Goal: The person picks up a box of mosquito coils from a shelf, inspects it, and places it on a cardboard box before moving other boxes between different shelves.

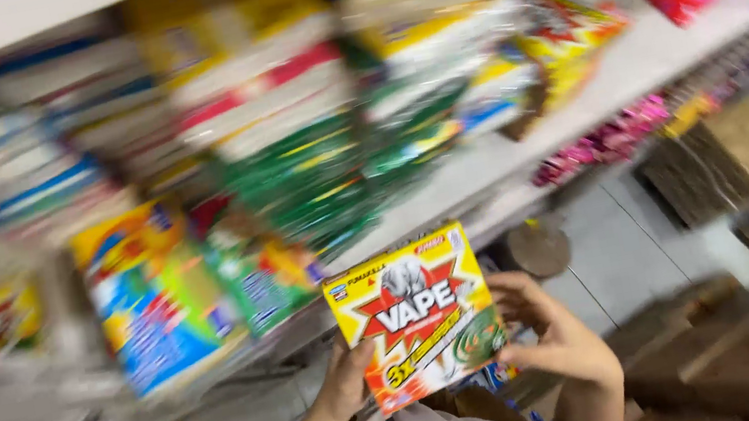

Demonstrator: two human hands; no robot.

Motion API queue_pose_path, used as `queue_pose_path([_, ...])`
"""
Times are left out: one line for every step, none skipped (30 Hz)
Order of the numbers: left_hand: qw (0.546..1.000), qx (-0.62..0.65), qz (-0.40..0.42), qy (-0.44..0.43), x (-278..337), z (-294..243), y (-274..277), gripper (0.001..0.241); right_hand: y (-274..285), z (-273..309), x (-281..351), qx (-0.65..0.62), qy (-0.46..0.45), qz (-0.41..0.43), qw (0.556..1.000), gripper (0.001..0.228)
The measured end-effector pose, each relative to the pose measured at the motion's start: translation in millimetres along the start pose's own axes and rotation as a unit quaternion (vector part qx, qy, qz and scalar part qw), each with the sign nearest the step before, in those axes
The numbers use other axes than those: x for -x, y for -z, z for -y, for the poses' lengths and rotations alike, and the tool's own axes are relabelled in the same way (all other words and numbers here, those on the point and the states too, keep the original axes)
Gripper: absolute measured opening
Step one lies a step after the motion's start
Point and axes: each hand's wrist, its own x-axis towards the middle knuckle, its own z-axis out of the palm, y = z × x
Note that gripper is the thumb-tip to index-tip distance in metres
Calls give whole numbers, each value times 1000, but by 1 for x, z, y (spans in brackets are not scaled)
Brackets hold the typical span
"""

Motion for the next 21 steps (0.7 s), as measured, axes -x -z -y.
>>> queue_pose_path([999,4,-33,-16,22,-11,6,67,-24,8,-7,-1,-2,33,999,83])
queue_pose_path([997,24,-65,-27,43,-24,12,67,-51,14,-14,-3,-4,65,998,82])
queue_pose_path([993,46,-98,-40,66,-37,16,68,-79,19,-21,-10,22,63,998,79])
queue_pose_path([988,69,-130,-55,90,-48,20,68,-109,23,-27,-19,47,61,997,75])
queue_pose_path([979,96,-169,-66,117,-57,20,68,-135,28,-32,-29,71,60,995,72])
queue_pose_path([968,124,-205,-78,149,-64,19,68,-157,35,-37,-37,108,100,988,67])
queue_pose_path([955,154,-239,-89,178,-67,22,67,-177,43,-37,-47,142,138,979,63])
queue_pose_path([954,121,-241,-128,203,-74,35,64,-198,49,-40,-59,175,175,967,59])
queue_pose_path([951,89,-246,-166,230,-82,50,61,-218,54,-45,2,226,225,948,60])
queue_pose_path([945,54,-253,-201,254,-80,57,59,-237,60,-51,60,279,273,919,62])
queue_pose_path([923,43,-317,-215,273,-74,60,59,-258,64,-58,114,336,315,880,63])
queue_pose_path([896,33,-380,-227,290,-71,63,59,-285,65,-65,141,367,393,831,67])
queue_pose_path([867,23,-439,-232,307,-72,65,59,-318,63,-68,167,396,461,776,71])
queue_pose_path([850,89,-463,-237,318,-68,61,59,-353,58,-63,206,398,507,736,76])
queue_pose_path([829,153,-481,-242,323,-62,58,59,-385,53,-59,243,403,547,692,82])
queue_pose_path([804,216,-495,-248,330,-58,55,59,-412,47,-57,290,412,535,679,82])
queue_pose_path([797,177,-514,-264,340,-58,58,57,-439,41,-53,336,420,516,666,83])
queue_pose_path([787,137,-533,-280,348,-58,63,56,-461,34,-53,380,429,496,653,84])
queue_pose_path([776,100,-551,-290,356,-55,67,55,-471,28,-63,446,321,503,667,86])
queue_pose_path([771,95,-552,-304,367,-53,72,55,-476,24,-74,507,210,502,668,88])
queue_pose_path([767,91,-551,-315,378,-53,79,55,-479,20,-80,467,256,461,710,87])
